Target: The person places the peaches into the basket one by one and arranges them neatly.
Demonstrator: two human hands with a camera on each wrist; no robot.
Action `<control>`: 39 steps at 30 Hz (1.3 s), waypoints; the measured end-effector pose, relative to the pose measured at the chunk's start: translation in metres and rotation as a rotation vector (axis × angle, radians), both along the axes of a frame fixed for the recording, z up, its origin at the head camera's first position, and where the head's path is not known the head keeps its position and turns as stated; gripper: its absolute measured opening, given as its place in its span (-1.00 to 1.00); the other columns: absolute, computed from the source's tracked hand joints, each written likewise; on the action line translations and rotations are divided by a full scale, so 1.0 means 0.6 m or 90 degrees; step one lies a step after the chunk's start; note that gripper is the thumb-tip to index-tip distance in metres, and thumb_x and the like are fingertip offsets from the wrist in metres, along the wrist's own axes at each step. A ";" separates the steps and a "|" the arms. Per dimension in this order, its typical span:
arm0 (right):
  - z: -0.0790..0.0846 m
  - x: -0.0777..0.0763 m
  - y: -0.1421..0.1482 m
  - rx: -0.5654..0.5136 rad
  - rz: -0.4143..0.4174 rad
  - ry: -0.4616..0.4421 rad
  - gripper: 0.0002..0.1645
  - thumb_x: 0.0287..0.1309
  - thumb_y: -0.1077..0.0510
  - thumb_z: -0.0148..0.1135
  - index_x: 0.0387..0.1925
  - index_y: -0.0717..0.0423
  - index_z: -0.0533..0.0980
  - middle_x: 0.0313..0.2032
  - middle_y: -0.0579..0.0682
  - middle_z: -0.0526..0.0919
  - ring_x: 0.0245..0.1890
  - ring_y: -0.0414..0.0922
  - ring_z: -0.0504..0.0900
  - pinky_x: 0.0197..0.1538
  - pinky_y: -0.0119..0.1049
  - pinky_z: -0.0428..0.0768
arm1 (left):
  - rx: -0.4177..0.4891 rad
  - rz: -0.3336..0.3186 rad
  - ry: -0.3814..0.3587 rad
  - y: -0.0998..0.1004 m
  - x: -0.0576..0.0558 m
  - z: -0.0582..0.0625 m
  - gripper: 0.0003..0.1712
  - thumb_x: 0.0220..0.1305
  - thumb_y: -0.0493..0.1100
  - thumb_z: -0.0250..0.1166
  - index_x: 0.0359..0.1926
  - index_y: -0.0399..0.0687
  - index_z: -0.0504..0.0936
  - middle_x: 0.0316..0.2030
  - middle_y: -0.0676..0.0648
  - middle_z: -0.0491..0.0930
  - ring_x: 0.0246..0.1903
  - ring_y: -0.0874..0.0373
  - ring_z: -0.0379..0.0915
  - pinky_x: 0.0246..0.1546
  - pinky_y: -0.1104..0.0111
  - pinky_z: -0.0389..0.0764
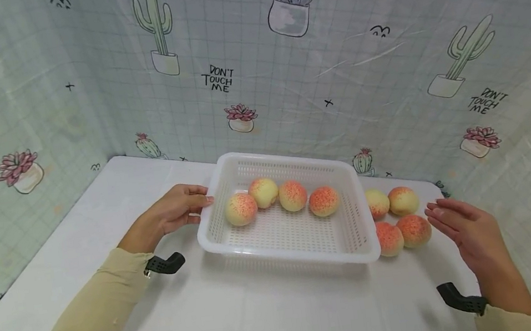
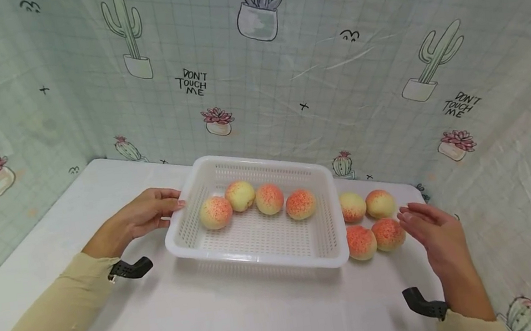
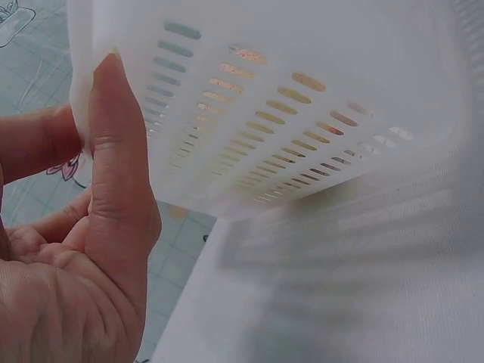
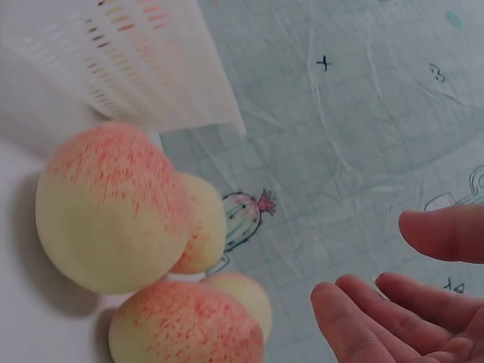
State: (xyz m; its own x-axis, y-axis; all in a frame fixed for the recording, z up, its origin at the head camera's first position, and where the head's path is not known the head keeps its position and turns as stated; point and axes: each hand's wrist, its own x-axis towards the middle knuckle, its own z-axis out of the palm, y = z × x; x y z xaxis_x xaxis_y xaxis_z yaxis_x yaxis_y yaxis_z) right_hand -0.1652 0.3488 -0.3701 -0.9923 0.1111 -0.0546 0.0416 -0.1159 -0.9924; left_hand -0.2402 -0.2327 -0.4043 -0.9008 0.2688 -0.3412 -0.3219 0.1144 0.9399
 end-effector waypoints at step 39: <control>-0.122 -0.034 0.027 0.438 0.024 -0.190 0.04 0.41 0.02 0.30 0.66 0.15 -0.06 0.60 0.32 0.06 0.55 0.29 0.15 0.54 0.33 0.24 | 0.004 0.015 -0.051 -0.001 -0.009 0.003 -0.49 0.42 -0.17 0.37 0.28 -0.27 0.47 -0.04 -0.02 0.66 -0.13 0.10 0.58 -0.14 0.30 0.76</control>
State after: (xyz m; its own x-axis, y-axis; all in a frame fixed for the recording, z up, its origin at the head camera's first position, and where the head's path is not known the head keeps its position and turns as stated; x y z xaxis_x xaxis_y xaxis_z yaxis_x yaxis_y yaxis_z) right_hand -0.1854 0.3650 -0.4435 -0.9499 0.1834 -0.2532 0.3125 0.5338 -0.7858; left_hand -0.2455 -0.2330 -0.4022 -0.8764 0.2506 -0.4113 -0.3989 0.1007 0.9114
